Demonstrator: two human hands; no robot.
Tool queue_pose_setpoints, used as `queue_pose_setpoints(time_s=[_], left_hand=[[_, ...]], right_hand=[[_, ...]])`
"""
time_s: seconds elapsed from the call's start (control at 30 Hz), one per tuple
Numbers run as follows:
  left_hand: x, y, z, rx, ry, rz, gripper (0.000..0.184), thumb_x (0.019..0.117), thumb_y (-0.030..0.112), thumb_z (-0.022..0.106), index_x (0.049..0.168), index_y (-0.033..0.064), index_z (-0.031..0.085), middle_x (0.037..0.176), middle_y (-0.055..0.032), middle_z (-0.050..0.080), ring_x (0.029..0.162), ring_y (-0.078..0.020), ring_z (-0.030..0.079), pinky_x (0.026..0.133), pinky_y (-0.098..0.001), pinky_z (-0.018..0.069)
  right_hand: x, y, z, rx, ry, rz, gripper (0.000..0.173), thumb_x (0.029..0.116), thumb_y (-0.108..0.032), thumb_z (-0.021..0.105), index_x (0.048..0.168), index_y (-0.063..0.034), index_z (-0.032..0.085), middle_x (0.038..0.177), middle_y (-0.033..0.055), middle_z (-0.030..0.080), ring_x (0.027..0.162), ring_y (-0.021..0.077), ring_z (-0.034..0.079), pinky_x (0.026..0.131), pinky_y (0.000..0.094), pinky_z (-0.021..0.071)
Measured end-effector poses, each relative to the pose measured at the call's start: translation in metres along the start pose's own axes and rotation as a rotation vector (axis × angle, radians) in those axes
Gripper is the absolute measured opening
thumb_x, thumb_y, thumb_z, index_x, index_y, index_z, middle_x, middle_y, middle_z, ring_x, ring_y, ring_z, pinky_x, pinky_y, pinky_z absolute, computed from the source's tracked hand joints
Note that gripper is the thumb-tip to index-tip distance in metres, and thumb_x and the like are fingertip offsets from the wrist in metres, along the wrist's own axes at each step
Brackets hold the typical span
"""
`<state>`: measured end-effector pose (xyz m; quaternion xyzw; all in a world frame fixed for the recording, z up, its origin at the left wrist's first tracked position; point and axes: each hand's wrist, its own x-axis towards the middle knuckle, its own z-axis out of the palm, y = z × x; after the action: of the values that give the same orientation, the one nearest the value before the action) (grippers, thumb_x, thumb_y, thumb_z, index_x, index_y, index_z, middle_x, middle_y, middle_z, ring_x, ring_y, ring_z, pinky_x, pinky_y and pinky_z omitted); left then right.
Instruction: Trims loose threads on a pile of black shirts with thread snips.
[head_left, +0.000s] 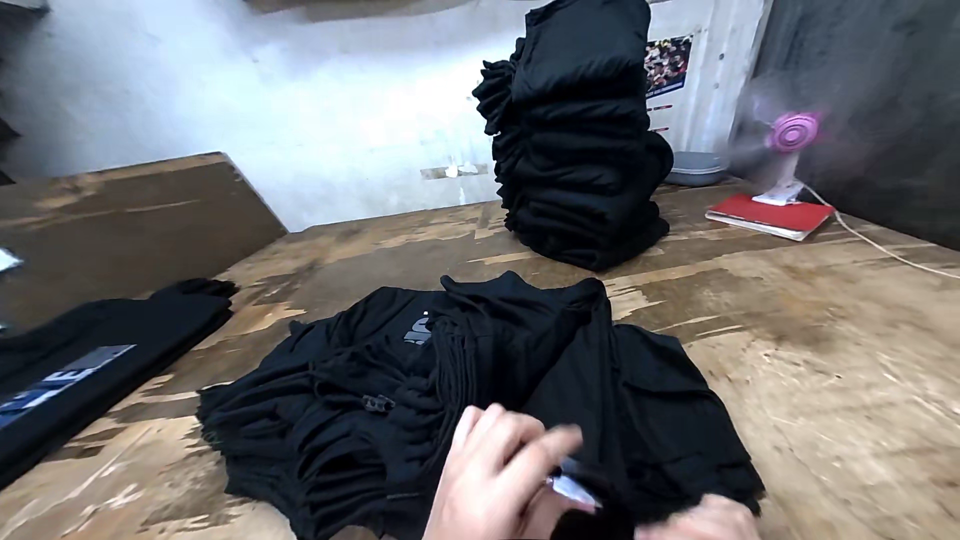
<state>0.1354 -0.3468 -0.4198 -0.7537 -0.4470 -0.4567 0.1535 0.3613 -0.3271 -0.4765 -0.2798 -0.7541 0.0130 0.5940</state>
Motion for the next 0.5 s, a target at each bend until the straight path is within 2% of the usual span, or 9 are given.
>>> queue_pose_setpoints(time_s=[0.03, 0.07, 0.13, 0.17, 0.2, 0.3, 0.37, 0.43, 0.5], left_hand=[[0.005, -0.003, 0.002, -0.053, -0.065, -0.033, 0.032, 0.0923, 0.04, 0.073, 0.121, 0.0249, 0.074, 0.091, 0.002, 0.062, 0.085, -0.0116, 0.059, 0.077, -0.0323, 0.0482], [0.01, -0.007, 0.006, -0.117, -0.103, -0.059, 0.024, 0.0886, 0.033, 0.075, 0.111, 0.0242, 0.077, 0.086, 0.0033, 0.061, 0.079, -0.0084, 0.059, 0.072, -0.0278, 0.0501], [0.022, -0.013, 0.01, -0.263, -0.095, -0.152, 0.01, 0.0851, 0.027, 0.08, 0.091, 0.0197, 0.078, 0.08, 0.0069, 0.062, 0.072, 0.001, 0.058, 0.063, -0.0146, 0.0507], [0.029, -0.017, 0.01, -0.312, -0.073, -0.218, 0.011, 0.0835, 0.027, 0.082, 0.088, 0.0186, 0.078, 0.08, 0.0083, 0.062, 0.071, 0.0032, 0.057, 0.061, -0.0118, 0.0485], [0.035, -0.021, 0.01, -0.337, -0.055, -0.289, 0.013, 0.0823, 0.03, 0.083, 0.086, 0.019, 0.077, 0.08, 0.0101, 0.063, 0.07, 0.0042, 0.056, 0.06, -0.011, 0.0466], [0.041, -0.028, 0.016, -0.264, -0.002, -0.457, 0.015, 0.0793, 0.032, 0.085, 0.085, 0.0218, 0.076, 0.079, 0.0122, 0.066, 0.069, 0.0027, 0.06, 0.059, -0.0139, 0.0494], [0.039, -0.03, 0.026, -0.081, 0.004, -0.458, 0.014, 0.0778, 0.02, 0.082, 0.09, 0.0198, 0.074, 0.077, 0.0109, 0.066, 0.069, 0.001, 0.061, 0.062, -0.0167, 0.053], [0.036, -0.03, 0.037, 0.103, -0.125, -0.457, 0.021, 0.0738, 0.005, 0.074, 0.093, 0.0132, 0.073, 0.077, 0.0021, 0.067, 0.07, -0.011, 0.065, 0.065, -0.0307, 0.0579], [0.035, -0.027, 0.041, 0.142, -0.382, -0.528, 0.025, 0.0783, 0.001, 0.07, 0.102, 0.0067, 0.075, 0.091, -0.0096, 0.071, 0.084, -0.0249, 0.071, 0.076, -0.0447, 0.0596]], right_hand=[[0.006, 0.0, 0.001, 0.013, -0.043, 0.098, 0.026, 0.0948, -0.04, 0.07, 0.106, -0.0173, 0.075, 0.099, 0.0034, 0.067, 0.1, 0.0147, 0.062, 0.096, 0.0359, 0.0485], [0.013, 0.001, 0.002, 0.075, -0.081, 0.173, 0.025, 0.0922, -0.036, 0.077, 0.111, -0.02, 0.078, 0.106, 0.0039, 0.065, 0.105, 0.0129, 0.059, 0.095, 0.0322, 0.048], [0.021, 0.006, 0.001, 0.267, -0.139, 0.23, 0.011, 0.0881, -0.025, 0.083, 0.098, -0.0253, 0.081, 0.109, -0.0005, 0.063, 0.107, 0.0047, 0.057, 0.094, 0.0208, 0.0488], [0.024, 0.009, -0.003, 0.375, -0.197, 0.223, 0.007, 0.0884, -0.021, 0.082, 0.094, -0.0241, 0.081, 0.106, -0.0013, 0.062, 0.107, 0.0035, 0.056, 0.094, 0.0189, 0.0482], [0.027, 0.014, -0.011, 0.459, -0.285, 0.205, 0.003, 0.0896, -0.019, 0.081, 0.092, -0.0208, 0.081, 0.102, -0.0003, 0.063, 0.106, 0.006, 0.057, 0.095, 0.0222, 0.0479], [0.035, 0.032, -0.038, 0.51, -0.669, 0.171, 0.019, 0.0922, -0.03, 0.075, 0.09, -0.0121, 0.081, 0.099, 0.0072, 0.07, 0.104, 0.0198, 0.06, 0.097, 0.0415, 0.0446], [0.039, 0.037, -0.048, 0.469, -0.799, 0.152, 0.03, 0.0903, -0.04, 0.075, 0.088, -0.0101, 0.08, 0.1, 0.0083, 0.073, 0.102, 0.0223, 0.064, 0.095, 0.0443, 0.0473], [0.045, 0.029, -0.049, 0.446, -0.717, 0.182, 0.031, 0.0909, -0.039, 0.077, 0.087, -0.0083, 0.08, 0.1, 0.0086, 0.073, 0.1, 0.0207, 0.065, 0.092, 0.0422, 0.0509], [0.05, 0.016, -0.041, 0.391, -0.519, 0.228, 0.021, 0.093, -0.028, 0.078, 0.089, -0.0076, 0.08, 0.1, 0.0087, 0.073, 0.1, 0.0171, 0.067, 0.091, 0.0366, 0.0551]])
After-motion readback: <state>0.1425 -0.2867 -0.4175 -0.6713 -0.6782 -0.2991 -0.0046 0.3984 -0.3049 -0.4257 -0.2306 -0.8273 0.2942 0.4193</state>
